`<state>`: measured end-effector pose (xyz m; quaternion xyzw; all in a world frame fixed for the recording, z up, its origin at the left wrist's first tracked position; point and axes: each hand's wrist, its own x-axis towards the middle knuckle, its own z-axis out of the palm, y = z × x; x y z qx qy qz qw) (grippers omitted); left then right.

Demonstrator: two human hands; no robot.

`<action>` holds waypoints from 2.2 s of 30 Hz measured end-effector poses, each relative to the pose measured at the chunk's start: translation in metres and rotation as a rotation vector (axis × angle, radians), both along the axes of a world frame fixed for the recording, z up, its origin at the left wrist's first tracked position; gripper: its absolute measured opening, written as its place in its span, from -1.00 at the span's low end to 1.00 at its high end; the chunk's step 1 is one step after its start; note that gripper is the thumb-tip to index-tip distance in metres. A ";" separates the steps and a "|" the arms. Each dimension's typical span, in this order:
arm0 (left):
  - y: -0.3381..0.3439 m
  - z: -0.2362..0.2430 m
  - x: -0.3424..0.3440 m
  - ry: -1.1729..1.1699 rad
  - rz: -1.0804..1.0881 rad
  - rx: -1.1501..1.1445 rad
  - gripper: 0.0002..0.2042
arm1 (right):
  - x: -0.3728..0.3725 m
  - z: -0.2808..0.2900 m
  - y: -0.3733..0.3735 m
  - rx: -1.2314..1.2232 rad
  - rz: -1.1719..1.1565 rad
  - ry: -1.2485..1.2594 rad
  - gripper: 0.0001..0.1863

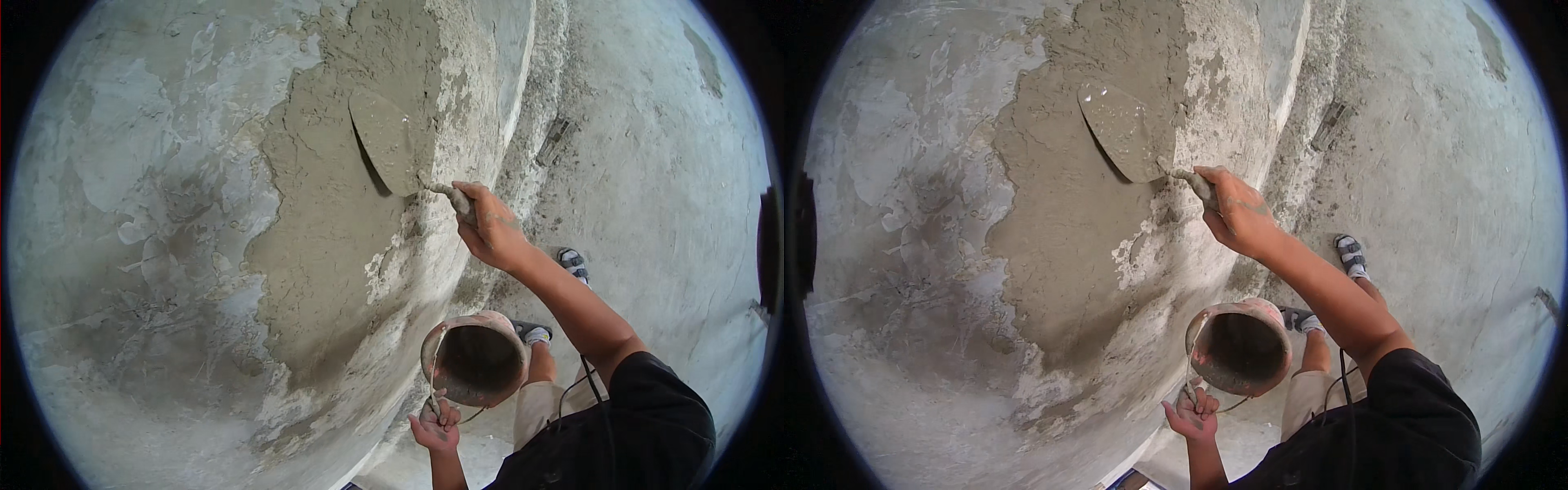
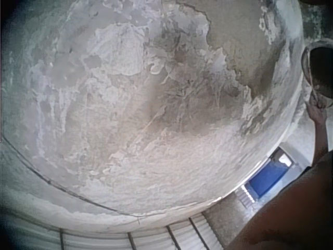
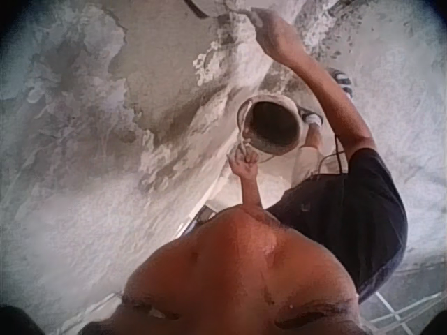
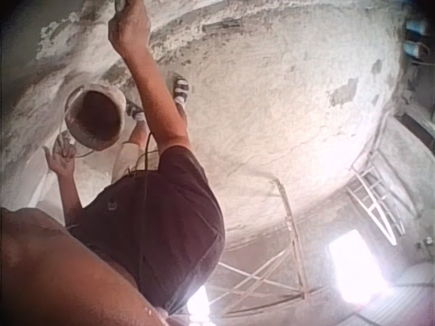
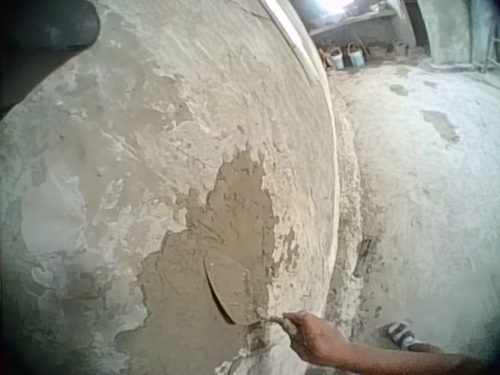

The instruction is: The person scoops plaster from a bucket with a trowel, applies it onto a wall, and smooths the surface using a float.

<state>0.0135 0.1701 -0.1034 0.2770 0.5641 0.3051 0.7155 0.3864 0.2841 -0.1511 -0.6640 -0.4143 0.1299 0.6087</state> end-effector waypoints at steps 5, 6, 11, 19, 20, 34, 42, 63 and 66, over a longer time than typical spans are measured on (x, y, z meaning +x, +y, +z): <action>-0.001 0.000 0.001 0.009 0.003 -0.002 -0.06 | 0.000 0.006 0.006 0.051 0.006 0.056 -0.38; -0.001 0.000 0.002 0.007 0.004 -0.003 -0.06 | -0.003 0.007 0.010 0.050 0.003 0.055 -0.38; 0.000 0.000 0.008 0.009 -0.003 0.001 -0.07 | -0.033 0.007 0.003 -0.055 0.353 -0.177 -0.39; 0.002 -0.006 0.008 -0.021 0.007 -0.031 -0.06 | -0.025 -0.003 -0.018 0.101 0.266 -0.138 -0.44; 0.002 -0.007 0.008 -0.024 0.010 -0.032 -0.07 | -0.016 -0.001 -0.011 0.117 0.161 -0.102 -0.43; 0.003 -0.010 0.018 0.002 -0.017 -0.022 -0.08 | -0.024 -0.007 -0.016 0.114 0.427 -0.293 -0.42; -0.002 -0.007 0.015 -0.017 -0.007 -0.019 -0.08 | 0.041 -0.013 0.029 0.118 -0.049 -0.242 -0.41; -0.010 0.006 0.011 -0.056 -0.039 0.008 -0.04 | 0.040 -0.036 -0.036 -0.531 -0.113 0.034 -0.46; -0.013 0.006 0.006 -0.060 -0.012 0.013 -0.05 | 0.037 -0.052 -0.060 -0.399 -0.163 -0.017 -0.45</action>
